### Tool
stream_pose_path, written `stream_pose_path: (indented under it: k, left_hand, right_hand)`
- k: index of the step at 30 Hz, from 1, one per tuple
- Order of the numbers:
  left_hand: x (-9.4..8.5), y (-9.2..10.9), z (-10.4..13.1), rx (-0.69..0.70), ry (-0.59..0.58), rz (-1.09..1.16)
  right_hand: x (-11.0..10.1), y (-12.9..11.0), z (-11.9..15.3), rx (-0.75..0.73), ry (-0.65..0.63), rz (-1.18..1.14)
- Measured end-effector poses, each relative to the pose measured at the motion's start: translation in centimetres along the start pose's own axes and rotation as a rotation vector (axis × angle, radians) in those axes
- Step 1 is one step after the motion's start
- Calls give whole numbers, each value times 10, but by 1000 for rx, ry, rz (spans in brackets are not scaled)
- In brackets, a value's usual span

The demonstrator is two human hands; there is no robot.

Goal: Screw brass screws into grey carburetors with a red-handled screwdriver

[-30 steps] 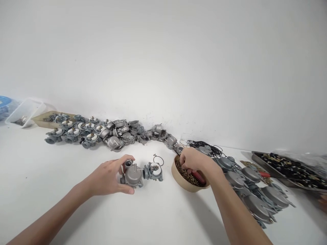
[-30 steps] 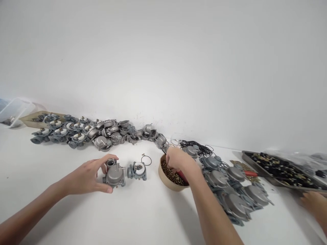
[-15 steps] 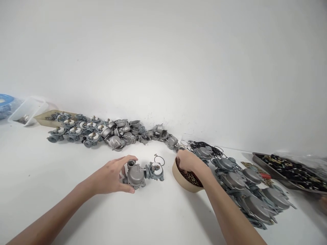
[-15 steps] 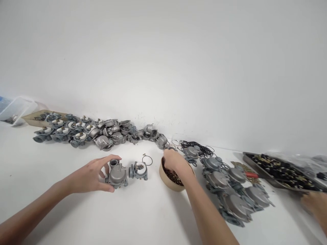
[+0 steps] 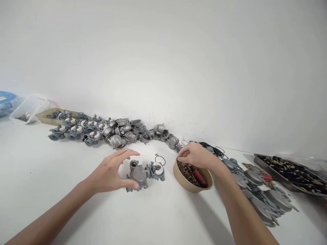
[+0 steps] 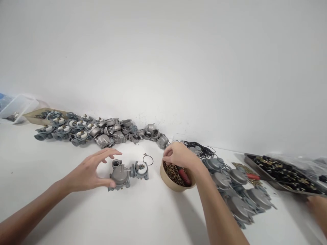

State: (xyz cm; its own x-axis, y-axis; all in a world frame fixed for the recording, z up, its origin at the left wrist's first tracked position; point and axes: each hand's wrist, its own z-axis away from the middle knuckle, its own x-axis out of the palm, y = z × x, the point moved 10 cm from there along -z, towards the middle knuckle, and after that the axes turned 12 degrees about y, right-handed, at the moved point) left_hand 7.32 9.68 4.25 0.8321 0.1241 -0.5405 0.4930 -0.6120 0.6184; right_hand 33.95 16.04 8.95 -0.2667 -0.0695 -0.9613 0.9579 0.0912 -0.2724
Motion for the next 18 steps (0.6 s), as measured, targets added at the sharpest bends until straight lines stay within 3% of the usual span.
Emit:
stream_pose_path:
  k: [4,6,9,13,18]
  left_hand:
    - [-25,34,1,255,265,73]
    - [-27,50,5,353,316,112]
    - [-20,68,12,436,301,190]
    - [-14,78,19,482,296,277]
    - [-21,71,15,397,376,278]
  right_hand:
    - [9,-60,25,-179,-59,-438]
    - [21,-88,38,-226,-94,-661]
    - [40,-114,49,-243,-131,-863]
    - [60,-124,48,-227,-217,-996]
    - [74,-117,42,-150,-301,-1079]
